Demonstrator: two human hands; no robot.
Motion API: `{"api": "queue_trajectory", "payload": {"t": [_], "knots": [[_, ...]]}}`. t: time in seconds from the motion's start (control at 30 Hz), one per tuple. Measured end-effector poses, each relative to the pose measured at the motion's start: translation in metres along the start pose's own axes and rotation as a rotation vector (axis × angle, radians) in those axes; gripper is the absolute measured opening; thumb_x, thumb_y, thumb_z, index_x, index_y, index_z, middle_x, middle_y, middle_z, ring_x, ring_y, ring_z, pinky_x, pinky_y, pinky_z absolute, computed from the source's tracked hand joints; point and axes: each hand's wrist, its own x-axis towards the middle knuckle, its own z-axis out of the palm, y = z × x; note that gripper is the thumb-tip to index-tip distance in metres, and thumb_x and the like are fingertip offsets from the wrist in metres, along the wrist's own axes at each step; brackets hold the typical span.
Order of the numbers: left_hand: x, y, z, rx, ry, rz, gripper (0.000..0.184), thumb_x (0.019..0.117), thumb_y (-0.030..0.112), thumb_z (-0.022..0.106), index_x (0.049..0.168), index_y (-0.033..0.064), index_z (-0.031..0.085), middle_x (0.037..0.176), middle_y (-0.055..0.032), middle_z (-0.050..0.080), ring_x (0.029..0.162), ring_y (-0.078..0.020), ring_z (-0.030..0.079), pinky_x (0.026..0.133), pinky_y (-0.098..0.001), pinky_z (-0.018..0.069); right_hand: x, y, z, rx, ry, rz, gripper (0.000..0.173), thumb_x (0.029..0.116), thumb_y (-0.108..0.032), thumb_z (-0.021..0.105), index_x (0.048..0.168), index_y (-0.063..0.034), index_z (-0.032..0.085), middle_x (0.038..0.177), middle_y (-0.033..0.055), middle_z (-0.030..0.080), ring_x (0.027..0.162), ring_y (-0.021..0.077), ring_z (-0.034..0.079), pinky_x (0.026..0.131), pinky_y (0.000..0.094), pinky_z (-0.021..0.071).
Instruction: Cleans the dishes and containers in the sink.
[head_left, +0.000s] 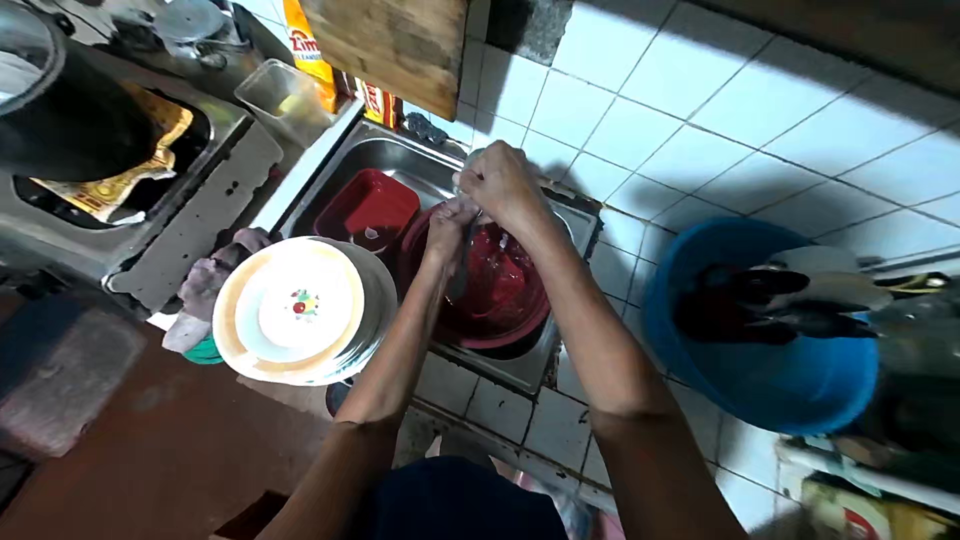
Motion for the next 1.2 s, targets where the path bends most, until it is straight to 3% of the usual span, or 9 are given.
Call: {"api": "queue_trajectory", "payload": {"t": [0.13,0.27,0.37,0.43,0.57,0.73,0.9,1.13,1.2], "knots": [[0.011,0.009,0.003,-0.041,-0.184,0.065,0.015,0.1033,0.004,0.051,0.100,0.0051,0.066,0.087,-0.0003,0.073,0.080,-0.0081,0.069,0.078,-0.0278,0.0590,-0.020,0.001,-0.033,-0.175,0.046,0.051,0.019,0.0960,-0.012,0.067,0.102,0.0061,0.071,0.112,0.0251,0.068,0.110,0.0394,0.065,0.095,0.0552,0.0502],[0.013,0.010,0.007,-0.085,-0.243,0.083,0.016,0.1013,0.002,0.054,0.097,0.0041,0.069,0.088,-0.0022,0.074,0.083,-0.0104,0.071,0.082,-0.0303,0.0595,-0.023,0.048,-0.025,-0.021,0.092,0.161,0.047,0.0887,-0.036,0.080,0.105,0.0070,0.069,0.106,0.0250,0.069,0.104,0.0405,0.066,0.092,0.0615,0.0497],[0.010,0.007,0.013,-0.066,-0.281,0.091,0.016,0.1008,0.003,0.056,0.096,0.0040,0.071,0.085,-0.0007,0.074,0.078,-0.0083,0.070,0.078,-0.0274,0.0597,-0.011,0.084,-0.001,0.356,0.147,0.075,0.042,0.0869,-0.029,0.082,0.113,0.0019,0.070,0.106,0.0159,0.072,0.099,0.0251,0.069,0.094,0.0497,0.0544],[0.011,0.000,0.012,-0.014,-0.319,0.112,0.016,0.1012,0.005,0.057,0.098,0.0034,0.073,0.085,-0.0010,0.075,0.077,-0.0084,0.070,0.076,-0.0270,0.0597,-0.012,0.090,0.006,0.564,0.154,0.021,0.029,0.0882,-0.015,0.080,0.108,0.0026,0.070,0.094,0.0099,0.073,0.080,0.0125,0.071,0.080,0.0343,0.0617],[0.003,-0.016,-0.003,0.095,-0.342,0.115,0.016,0.0962,0.001,0.060,0.106,0.0004,0.072,0.094,-0.0015,0.076,0.085,-0.0093,0.071,0.081,-0.0293,0.0605,-0.018,0.090,0.001,0.543,0.079,0.008,0.023,0.0855,-0.010,0.081,0.103,0.0022,0.072,0.089,0.0093,0.073,0.074,0.0123,0.069,0.076,0.0344,0.0604],[-0.016,-0.036,-0.026,0.229,-0.437,0.055,0.021,0.0954,0.001,0.062,0.113,-0.0021,0.072,0.098,-0.0058,0.077,0.085,-0.0127,0.073,0.081,-0.0312,0.0618,-0.023,0.086,-0.011,0.675,0.179,-0.010,0.026,0.0901,-0.011,0.077,0.110,0.0039,0.070,0.099,0.0112,0.074,0.087,0.0131,0.071,0.084,0.0337,0.0605],[-0.041,-0.062,-0.052,0.208,-0.314,-0.069,0.021,0.1040,0.019,0.056,0.096,0.0128,0.075,0.089,-0.0002,0.077,0.076,-0.0087,0.072,0.071,-0.0263,0.0600,-0.024,0.081,-0.033,0.867,0.288,-0.013,0.022,0.0923,-0.004,0.073,0.111,0.0047,0.067,0.093,0.0085,0.074,0.077,0.0111,0.073,0.074,0.0272,0.0631],[-0.042,-0.067,-0.040,0.128,-0.196,-0.099,0.021,0.1047,0.010,0.052,0.093,0.0081,0.070,0.077,-0.0004,0.073,0.065,-0.0083,0.065,0.065,-0.0254,0.0570,-0.026,0.085,0.000,0.771,0.384,-0.119,0.025,0.0856,-0.001,0.076,0.107,0.0072,0.068,0.093,0.0126,0.074,0.085,0.0150,0.072,0.082,0.0352,0.0614],[-0.043,-0.069,-0.038,0.183,-0.227,-0.076,0.022,0.1038,0.009,0.053,0.088,0.0074,0.069,0.074,-0.0015,0.073,0.064,-0.0102,0.067,0.066,-0.0273,0.0584,-0.033,0.089,0.012,0.631,0.328,-0.074,0.021,0.0918,-0.007,0.073,0.108,0.0051,0.072,0.096,0.0146,0.074,0.087,0.0201,0.071,0.084,0.0406,0.0594]]}}
